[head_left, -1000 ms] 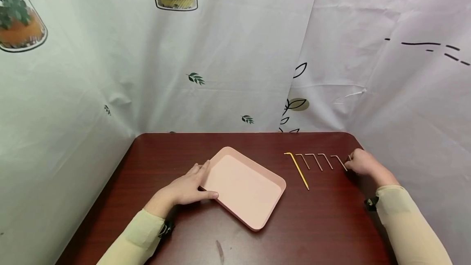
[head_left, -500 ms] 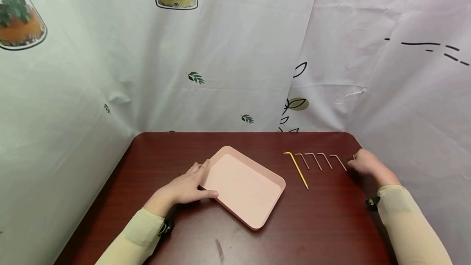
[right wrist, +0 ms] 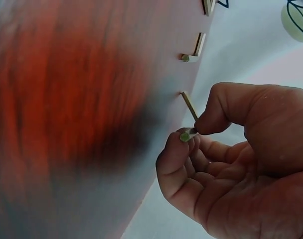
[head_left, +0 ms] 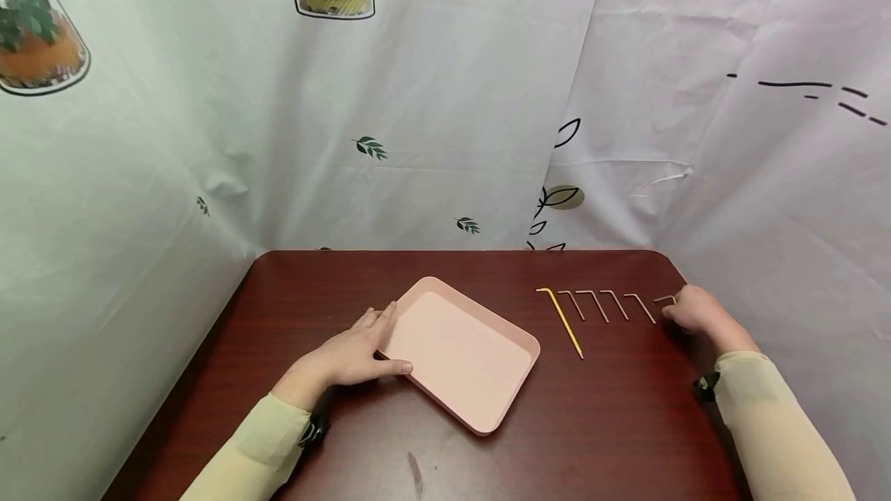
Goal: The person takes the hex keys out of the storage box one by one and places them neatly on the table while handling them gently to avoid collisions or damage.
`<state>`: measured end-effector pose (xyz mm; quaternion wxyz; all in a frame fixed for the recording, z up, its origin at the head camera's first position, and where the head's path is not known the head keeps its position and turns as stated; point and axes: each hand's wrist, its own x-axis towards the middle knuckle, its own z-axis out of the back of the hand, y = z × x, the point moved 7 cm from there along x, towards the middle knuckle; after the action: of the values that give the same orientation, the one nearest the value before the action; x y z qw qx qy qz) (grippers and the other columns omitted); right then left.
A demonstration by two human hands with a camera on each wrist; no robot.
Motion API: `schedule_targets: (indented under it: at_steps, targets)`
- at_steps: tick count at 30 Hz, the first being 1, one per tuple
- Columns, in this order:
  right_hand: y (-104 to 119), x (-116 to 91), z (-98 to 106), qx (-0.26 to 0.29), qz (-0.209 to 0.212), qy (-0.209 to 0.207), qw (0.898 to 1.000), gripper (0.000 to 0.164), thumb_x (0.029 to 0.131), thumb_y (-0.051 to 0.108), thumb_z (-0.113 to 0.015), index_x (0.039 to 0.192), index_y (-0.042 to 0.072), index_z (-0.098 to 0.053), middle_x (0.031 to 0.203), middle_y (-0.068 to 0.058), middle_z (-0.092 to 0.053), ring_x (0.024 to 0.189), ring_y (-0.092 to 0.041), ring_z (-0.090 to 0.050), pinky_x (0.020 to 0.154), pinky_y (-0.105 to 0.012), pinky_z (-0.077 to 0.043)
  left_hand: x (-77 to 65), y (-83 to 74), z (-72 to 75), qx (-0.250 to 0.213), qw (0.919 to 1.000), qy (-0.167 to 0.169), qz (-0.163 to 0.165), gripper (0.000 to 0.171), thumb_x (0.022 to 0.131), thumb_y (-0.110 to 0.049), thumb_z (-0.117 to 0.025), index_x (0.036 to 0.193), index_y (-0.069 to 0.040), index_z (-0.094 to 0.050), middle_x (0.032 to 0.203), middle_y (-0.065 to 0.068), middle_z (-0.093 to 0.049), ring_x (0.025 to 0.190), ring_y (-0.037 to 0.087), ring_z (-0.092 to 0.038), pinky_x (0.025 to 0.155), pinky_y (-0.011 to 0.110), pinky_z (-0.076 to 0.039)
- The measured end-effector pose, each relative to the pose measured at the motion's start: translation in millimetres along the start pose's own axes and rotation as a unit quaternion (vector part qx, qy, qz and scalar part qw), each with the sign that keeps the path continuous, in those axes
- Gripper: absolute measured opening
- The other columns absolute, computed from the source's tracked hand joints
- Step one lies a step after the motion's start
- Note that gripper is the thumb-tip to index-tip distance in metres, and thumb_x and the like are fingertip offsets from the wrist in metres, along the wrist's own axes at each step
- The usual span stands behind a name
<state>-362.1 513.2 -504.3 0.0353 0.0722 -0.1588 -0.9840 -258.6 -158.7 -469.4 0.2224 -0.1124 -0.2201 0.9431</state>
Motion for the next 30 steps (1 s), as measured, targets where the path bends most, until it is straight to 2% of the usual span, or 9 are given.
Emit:
schedule_targets:
  at_steps: [7, 11, 15, 24, 30]
  targets:
    - [57, -36, 25, 0.005, 0.005, -0.025, 1.000, 0.036, 0.090, 0.011, -0.065, 0.059, 0.018, -0.049, 0.053, -0.001, -0.055, 0.048, -0.019, -0.058, 0.059, -0.037, -0.046, 0.3, 1.0, -1.9, 0.002, 1.0000, 0.001, 0.001, 0.129, 0.092, -0.082, -0.072, 0.179, -0.006, -0.015, 0.181, 0.025, -0.024, 0.167, 0.051, -0.020, 0.125, 0.068, -0.034]
    - [69, -42, 29, 0.001, 0.008, -0.033, 0.999, 0.037, 0.090, 0.008, -0.065, 0.060, 0.018, -0.045, 0.056, 0.001, -0.053, 0.049, -0.017, -0.055, 0.059, -0.037, -0.045, 0.5, 0.6, -0.7, 0.004, 1.0000, 0.001, -0.001, 0.129, 0.092, -0.081, -0.072, 0.179, -0.005, -0.016, 0.181, 0.026, -0.024, 0.167, 0.050, -0.019, 0.126, 0.067, -0.034]
    - [65, -37, 27, 0.002, 0.013, -0.039, 0.999, 0.036, 0.087, 0.009, -0.064, 0.060, 0.019, -0.043, 0.056, 0.001, -0.051, 0.048, -0.017, -0.054, 0.058, -0.037, -0.044, 0.4, 0.3, -0.3, 0.004, 1.0000, 0.000, -0.002, 0.129, 0.092, -0.081, -0.072, 0.179, -0.005, -0.016, 0.181, 0.026, -0.024, 0.167, 0.050, -0.019, 0.126, 0.067, -0.034]
    - [-1, 14, -3, -0.022, 0.025, -0.023, 0.999, 0.040, 0.091, 0.015, -0.067, 0.057, 0.021, -0.048, 0.054, 0.002, -0.052, 0.050, -0.020, -0.053, 0.055, -0.037, -0.042, 0.4, 1.1, -1.3, 0.003, 1.0000, 0.000, -0.002, 0.129, 0.092, -0.082, -0.072, 0.179, -0.005, -0.015, 0.181, 0.025, -0.024, 0.167, 0.051, -0.020, 0.126, 0.067, -0.034]
    - [-14, 26, -9, -0.020, 0.016, -0.002, 1.000, 0.040, 0.093, 0.014, -0.067, 0.057, 0.020, -0.050, 0.054, 0.001, -0.054, 0.049, -0.021, -0.055, 0.054, -0.037, -0.043, 0.6, 0.6, -0.3, 0.002, 1.0000, -0.002, -0.003, 0.129, 0.092, -0.082, -0.072, 0.179, -0.004, -0.016, 0.181, 0.026, -0.024, 0.167, 0.050, -0.019, 0.126, 0.067, -0.034]
